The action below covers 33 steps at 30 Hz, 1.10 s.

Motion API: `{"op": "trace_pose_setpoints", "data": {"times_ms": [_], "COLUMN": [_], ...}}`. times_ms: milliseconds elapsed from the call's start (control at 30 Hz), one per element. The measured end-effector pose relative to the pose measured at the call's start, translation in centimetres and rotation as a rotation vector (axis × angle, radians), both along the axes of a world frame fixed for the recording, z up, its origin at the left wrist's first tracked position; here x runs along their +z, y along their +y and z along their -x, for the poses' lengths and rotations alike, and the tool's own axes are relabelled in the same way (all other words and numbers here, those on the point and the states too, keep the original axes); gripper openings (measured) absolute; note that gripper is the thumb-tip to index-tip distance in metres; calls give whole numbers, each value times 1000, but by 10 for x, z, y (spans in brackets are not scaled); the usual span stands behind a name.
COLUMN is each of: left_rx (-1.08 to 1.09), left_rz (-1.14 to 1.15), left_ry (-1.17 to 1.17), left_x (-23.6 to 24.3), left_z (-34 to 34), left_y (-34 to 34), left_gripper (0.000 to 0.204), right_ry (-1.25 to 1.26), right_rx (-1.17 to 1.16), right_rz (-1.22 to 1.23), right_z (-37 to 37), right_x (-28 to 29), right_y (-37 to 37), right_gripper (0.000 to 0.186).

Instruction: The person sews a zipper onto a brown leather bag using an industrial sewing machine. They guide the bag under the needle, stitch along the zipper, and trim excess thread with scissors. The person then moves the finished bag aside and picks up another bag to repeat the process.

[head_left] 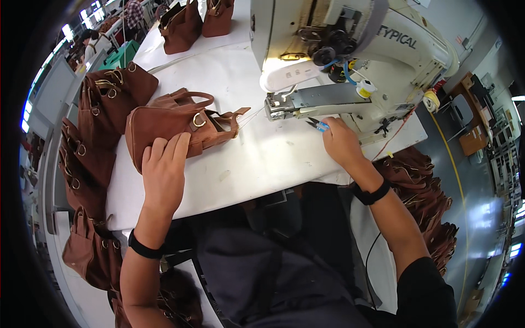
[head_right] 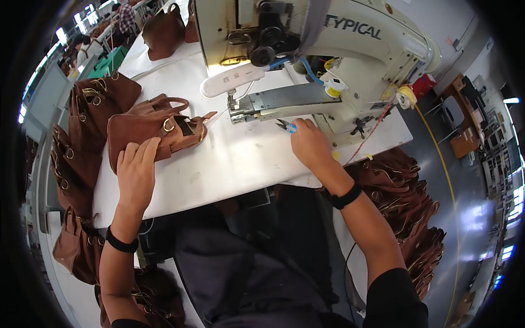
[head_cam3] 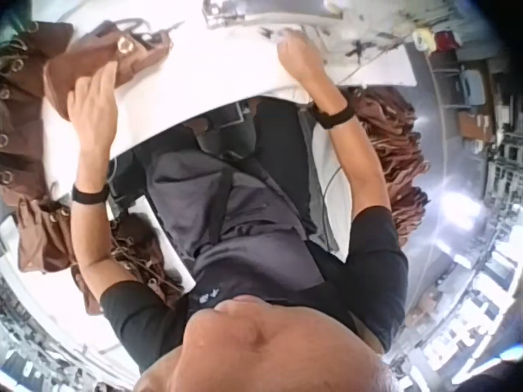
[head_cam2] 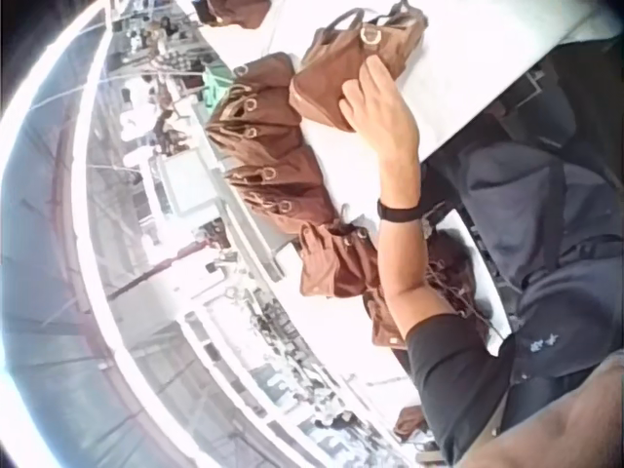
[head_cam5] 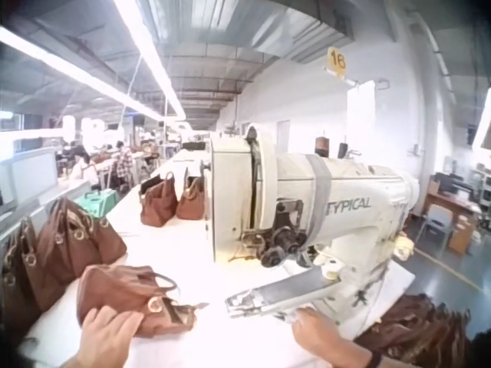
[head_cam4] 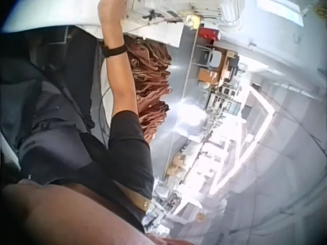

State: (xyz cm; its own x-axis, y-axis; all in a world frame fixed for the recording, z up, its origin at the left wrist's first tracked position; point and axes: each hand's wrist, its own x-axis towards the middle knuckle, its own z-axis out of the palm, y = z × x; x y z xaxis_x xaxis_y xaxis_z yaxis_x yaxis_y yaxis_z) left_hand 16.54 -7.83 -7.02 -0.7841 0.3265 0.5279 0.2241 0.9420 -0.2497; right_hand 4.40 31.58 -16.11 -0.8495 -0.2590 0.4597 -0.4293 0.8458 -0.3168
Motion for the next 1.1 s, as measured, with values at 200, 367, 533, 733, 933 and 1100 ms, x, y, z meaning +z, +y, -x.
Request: {"op": "trace_pose_setpoints", "data": {"times_ms": [200, 367, 533, 733, 933, 1100], "left_rx": [-11, -13, -21, -23, -13, 5], "left_rz": [15, -16, -26, -27, -31, -23], "left_ry": [18, 4, 17, 28, 30, 18], "left_x": [0, 2, 1, -2, -1, -2], "left_z": [3, 4, 5, 2, 1, 1], "left_y": [1, -2, -1, -4, -6, -3], "left_gripper": [43, 43, 43, 42, 40, 38], "right_ry": [-922, -979, -1090, -966, -933, -913], "right_rx": [409, 335, 326, 354, 300, 284], "right_rz": [729, 743, 996, 977, 916, 981], "right_z": [-53, -50, -47, -58, -55, -48], "right_x": [60, 66, 71, 61, 51, 51], "right_y": [-81, -133, -148, -143, -126, -140], "right_gripper": [36, 51, 42, 39, 39, 38]}}
